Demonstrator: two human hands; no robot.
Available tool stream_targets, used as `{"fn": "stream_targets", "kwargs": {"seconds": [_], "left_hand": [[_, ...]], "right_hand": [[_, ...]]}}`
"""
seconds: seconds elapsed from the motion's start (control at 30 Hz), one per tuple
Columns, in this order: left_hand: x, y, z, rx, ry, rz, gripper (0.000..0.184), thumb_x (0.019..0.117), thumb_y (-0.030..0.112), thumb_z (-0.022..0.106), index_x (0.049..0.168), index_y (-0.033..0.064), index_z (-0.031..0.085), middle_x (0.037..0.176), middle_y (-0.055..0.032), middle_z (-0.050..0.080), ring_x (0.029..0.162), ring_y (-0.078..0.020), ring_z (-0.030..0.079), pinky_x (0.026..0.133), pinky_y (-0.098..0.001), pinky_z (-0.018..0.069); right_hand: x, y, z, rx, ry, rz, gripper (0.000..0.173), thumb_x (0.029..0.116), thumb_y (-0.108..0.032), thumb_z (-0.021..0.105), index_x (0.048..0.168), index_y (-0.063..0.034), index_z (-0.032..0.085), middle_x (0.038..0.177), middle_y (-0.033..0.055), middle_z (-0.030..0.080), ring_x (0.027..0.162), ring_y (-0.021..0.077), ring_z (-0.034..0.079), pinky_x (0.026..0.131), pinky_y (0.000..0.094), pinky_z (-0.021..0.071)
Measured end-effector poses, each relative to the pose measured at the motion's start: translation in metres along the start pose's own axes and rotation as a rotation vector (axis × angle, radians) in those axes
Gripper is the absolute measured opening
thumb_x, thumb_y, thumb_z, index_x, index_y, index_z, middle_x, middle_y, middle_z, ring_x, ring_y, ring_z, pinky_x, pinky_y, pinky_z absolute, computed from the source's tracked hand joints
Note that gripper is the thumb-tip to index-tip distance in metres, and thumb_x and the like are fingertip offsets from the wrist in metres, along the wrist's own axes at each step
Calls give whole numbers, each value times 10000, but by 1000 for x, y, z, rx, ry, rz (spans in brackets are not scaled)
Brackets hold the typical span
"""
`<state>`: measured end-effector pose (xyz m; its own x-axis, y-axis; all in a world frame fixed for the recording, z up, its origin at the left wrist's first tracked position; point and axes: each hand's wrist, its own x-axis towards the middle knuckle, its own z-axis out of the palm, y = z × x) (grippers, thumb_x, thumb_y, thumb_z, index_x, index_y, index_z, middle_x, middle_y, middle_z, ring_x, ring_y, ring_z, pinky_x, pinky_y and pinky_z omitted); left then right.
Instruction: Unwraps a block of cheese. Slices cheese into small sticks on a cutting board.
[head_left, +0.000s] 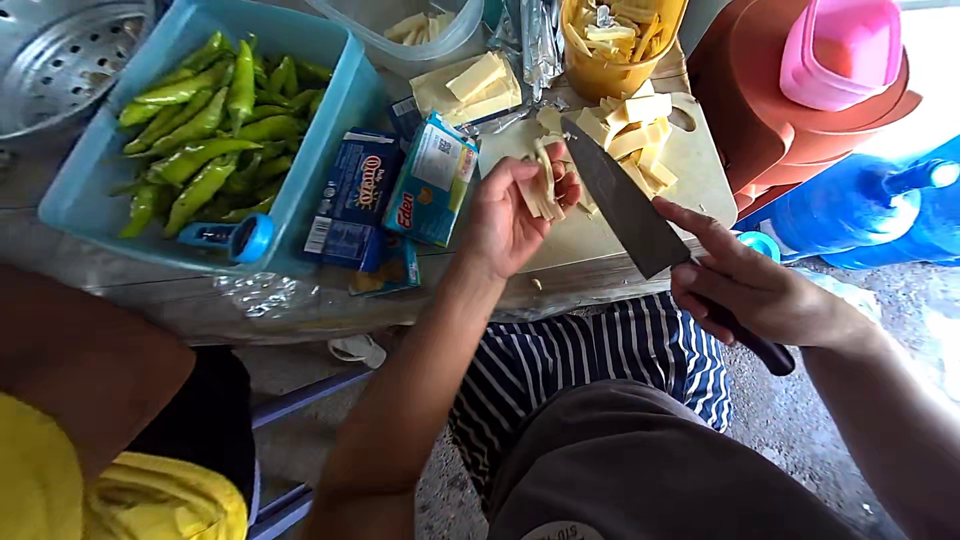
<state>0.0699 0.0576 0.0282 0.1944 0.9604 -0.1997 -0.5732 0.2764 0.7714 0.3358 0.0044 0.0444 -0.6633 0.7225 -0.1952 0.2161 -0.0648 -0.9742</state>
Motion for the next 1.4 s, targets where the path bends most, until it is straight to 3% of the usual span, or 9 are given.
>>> {"fn": "stream_targets", "kwargs": {"seconds": [0.07,0.2,0.53,0.77,0.87,1.0,1.13,1.2,1.4], "left_hand": [[-5,-8,5,-237,106,-43,407,1071,240,203,1067,118,592,912,-27,691,823,-120,704,757,-277,600],[-11,-20,7,-311,70,-62,421,1083,384,241,1254,141,539,1128,-41,678,1012,-123,696,824,-276,593],[-12,-4,21,-83,253,-109,166,1068,141,513,1186,113,627,1040,-8,707,956,-80,705,855,-242,588],[-5,2,31,-77,291,-97,91,1053,74,517,1131,100,556,966,-32,681,886,-101,702,842,-266,591],[2,8,29,-1,214,-87,91,1066,132,505,1059,109,592,861,-5,662,748,-67,667,728,-209,579],[25,58,26,280,162,-28,329,1106,381,407,1266,113,513,995,13,612,787,-48,631,693,-190,543],[80,124,13,576,404,125,405,1092,463,406,1302,131,503,973,17,576,731,-51,580,647,-199,500],[114,148,-5,781,520,166,520,1086,514,381,1386,105,495,1075,-32,567,818,-87,567,718,-237,476],[154,160,-25,1190,556,2,723,1093,568,218,1548,32,384,1574,-248,379,1448,-366,390,1143,-567,330]], "right_hand": [[7,8,3,132,-48,28,571,1098,-264,385,1615,-361,161,683,-28,533,450,38,528,392,164,467],[18,21,8,294,-110,65,562,1099,-301,393,1608,-386,168,716,-27,545,455,34,527,397,159,470],[20,26,11,349,-113,40,559,1094,-295,406,1600,-364,180,720,-54,546,477,10,527,421,132,461],[19,27,12,344,-76,6,551,1100,-274,394,1602,-344,177,732,-73,551,483,-4,525,427,129,464],[15,24,8,386,-21,-8,554,1098,-278,391,1606,-370,192,737,-60,563,477,7,528,421,140,468],[3,23,-8,445,98,-60,523,1097,-313,405,1585,-417,247,733,-41,579,454,20,527,399,151,473],[-10,25,-16,472,217,-83,536,1093,-294,395,1593,-394,228,732,-23,570,433,39,520,385,163,475],[-14,26,-16,491,255,-85,555,1087,-294,402,1596,-377,195,728,-24,560,430,42,512,378,167,469],[-22,32,-13,498,288,-95,579,1081,-305,422,1601,-353,172,713,-43,556,433,32,517,372,162,465]]}}
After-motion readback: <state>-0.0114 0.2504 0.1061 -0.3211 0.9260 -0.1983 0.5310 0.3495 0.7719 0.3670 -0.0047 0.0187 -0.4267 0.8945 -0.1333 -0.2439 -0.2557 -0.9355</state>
